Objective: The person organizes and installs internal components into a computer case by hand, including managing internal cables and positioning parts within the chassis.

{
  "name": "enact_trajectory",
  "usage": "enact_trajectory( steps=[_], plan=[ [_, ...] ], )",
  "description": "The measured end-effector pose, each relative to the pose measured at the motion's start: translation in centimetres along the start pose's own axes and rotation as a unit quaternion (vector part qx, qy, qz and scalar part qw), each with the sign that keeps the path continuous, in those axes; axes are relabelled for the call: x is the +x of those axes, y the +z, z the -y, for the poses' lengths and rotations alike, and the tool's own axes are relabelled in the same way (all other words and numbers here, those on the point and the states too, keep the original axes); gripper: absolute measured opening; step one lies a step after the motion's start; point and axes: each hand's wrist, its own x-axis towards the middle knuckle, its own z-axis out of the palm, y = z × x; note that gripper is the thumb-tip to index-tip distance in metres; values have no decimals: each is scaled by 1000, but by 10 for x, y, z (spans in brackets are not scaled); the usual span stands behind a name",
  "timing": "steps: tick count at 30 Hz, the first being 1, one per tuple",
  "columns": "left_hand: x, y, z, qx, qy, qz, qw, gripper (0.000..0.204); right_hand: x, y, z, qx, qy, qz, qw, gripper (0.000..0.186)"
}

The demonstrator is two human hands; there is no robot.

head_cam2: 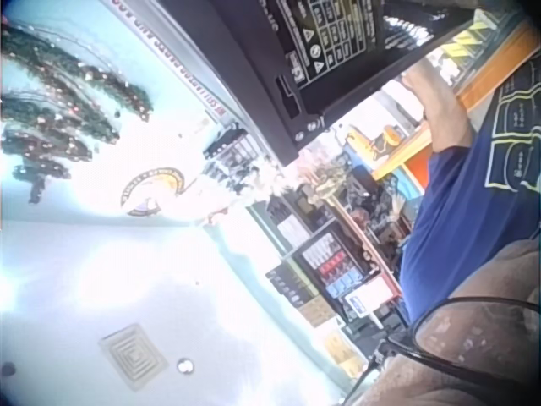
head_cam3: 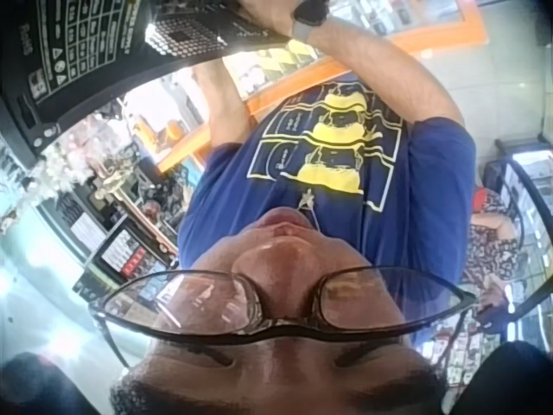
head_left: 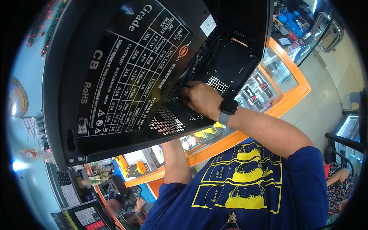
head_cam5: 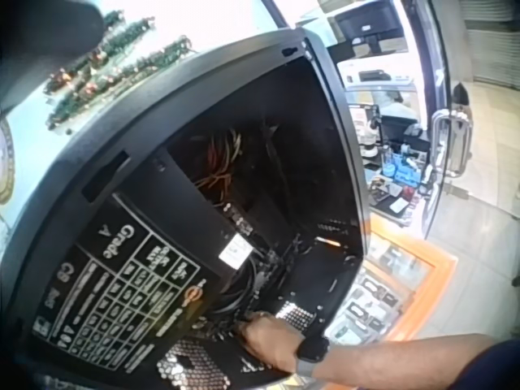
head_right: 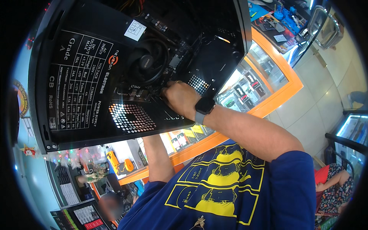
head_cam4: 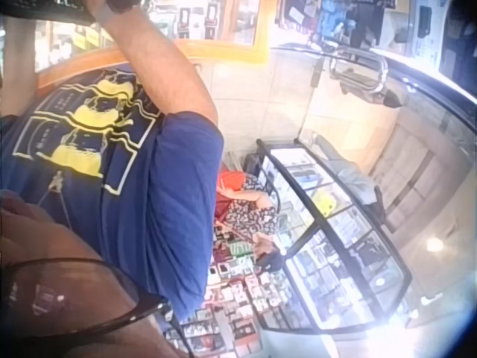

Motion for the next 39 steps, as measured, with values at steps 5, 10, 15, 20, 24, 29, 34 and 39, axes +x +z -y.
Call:
enact_trajectory(
  steps=[5, 10, 15, 20, 24, 29, 34, 39],
  plan=[
    [-1, 0, -3, 2, 1, -2, 1000, 28, -1, 4, 7, -11, 66, -30, 997, 26],
    [1, -1, -1, 1, -3, 0, 1000, 28, -2, 5, -1, 3, 28, -53, 998, 22],
    [0, 0, -1, 0, -6, 0, 1000, 28, -1, 0, -6, 92, 32, -64, 993, 25],
    [0, 1, -2, 3, -6, -1, 1000, 27, 2, -7, -5, 208, 123, 12, 970, 18],
    [-2, 0, -2, 3, -6, -2, 1000, 27, 1, -5, -1, 267, 145, -19, 953, 15],
    [-1, 2, -1, 2, -9, 1, 1000, 27, -1, 3, -7, 184, 123, -39, 974, 13],
    [0, 1, -3, 4, -8, -1, 1000, 26, 5, 0, -6, 157, 134, -18, 978, 11],
    [-1, 1, -2, 1, -11, -1, 1000, 26, 10, -2, -6, 180, 172, -4, 969, 9]
  ],
)
